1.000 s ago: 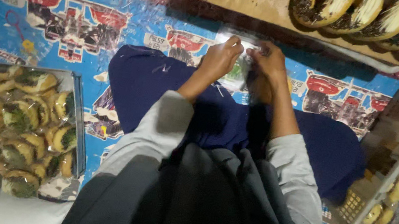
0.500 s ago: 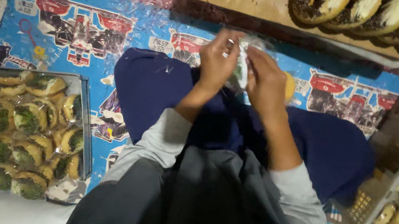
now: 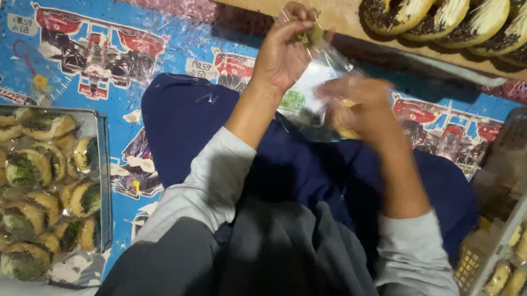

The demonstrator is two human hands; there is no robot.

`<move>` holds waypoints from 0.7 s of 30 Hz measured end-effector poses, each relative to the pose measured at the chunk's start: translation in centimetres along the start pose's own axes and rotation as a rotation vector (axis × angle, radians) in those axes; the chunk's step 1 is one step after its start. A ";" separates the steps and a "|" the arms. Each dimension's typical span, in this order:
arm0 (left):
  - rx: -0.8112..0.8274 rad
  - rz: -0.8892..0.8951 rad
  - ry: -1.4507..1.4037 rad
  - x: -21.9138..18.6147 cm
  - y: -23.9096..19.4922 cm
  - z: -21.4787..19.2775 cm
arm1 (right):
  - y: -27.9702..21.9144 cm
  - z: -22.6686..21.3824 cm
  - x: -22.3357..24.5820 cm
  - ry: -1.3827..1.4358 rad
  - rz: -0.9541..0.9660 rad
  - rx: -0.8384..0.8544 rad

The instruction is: The person sits on the floor and individually places pastries into clear plastic bags, then folds and seals each bag. They handle both chocolate-topped and green-topped pastries, placing the sealed bags into a tray.

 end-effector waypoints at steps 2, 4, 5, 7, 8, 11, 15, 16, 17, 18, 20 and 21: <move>-0.072 0.034 -0.076 -1.0 0.3 -0.9 | -1.8 -2.6 -9.5 -0.209 0.578 0.044; -0.221 0.050 -0.122 -1.6 -0.2 -2.0 | -0.3 -6.8 -11.5 -0.463 0.322 -0.162; -0.295 0.059 -0.145 -1.8 -0.5 -2.4 | 0.1 -7.1 -12.6 -0.567 0.258 -0.196; -0.108 -0.018 -0.265 -1.2 -0.2 0.0 | 1.2 -7.4 -13.8 -0.773 0.129 -0.275; -0.015 -0.055 -0.323 -0.8 -0.3 0.9 | 2.0 -6.8 -15.1 -0.796 0.162 -0.219; -0.089 -0.022 -0.393 -0.8 -0.4 -0.6 | 2.5 -5.3 -14.5 -0.733 0.262 -0.131; -0.126 0.037 -0.508 -2.2 -0.1 -2.3 | -2.1 -5.7 -9.1 -0.132 0.561 -0.187; -0.120 0.047 -0.546 -2.3 0.1 -2.2 | -2.8 -6.1 -6.4 -0.018 0.478 -0.214; -0.114 0.057 -0.584 -2.2 0.2 -2.0 | -3.1 -6.5 -4.0 0.096 0.394 -0.240; -0.038 0.086 -0.531 -2.4 0.2 -1.0 | -3.4 -6.2 -2.7 0.119 0.415 -0.230; 0.108 0.145 -0.424 -2.0 -0.5 1.2 | -3.3 -4.5 -1.0 0.167 0.460 -0.210; 0.105 0.141 -0.341 -1.1 -0.9 1.8 | -2.7 -4.2 -0.1 0.081 0.423 -0.256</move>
Point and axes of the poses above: each hand's wrist, its own y-axis towards the middle knuckle, its own z-axis out of the palm, x = y × z, the point moved 10 cm from there along y, towards the middle knuckle, and after that the axes turned 15 degrees about -y, right-handed, at the moved point
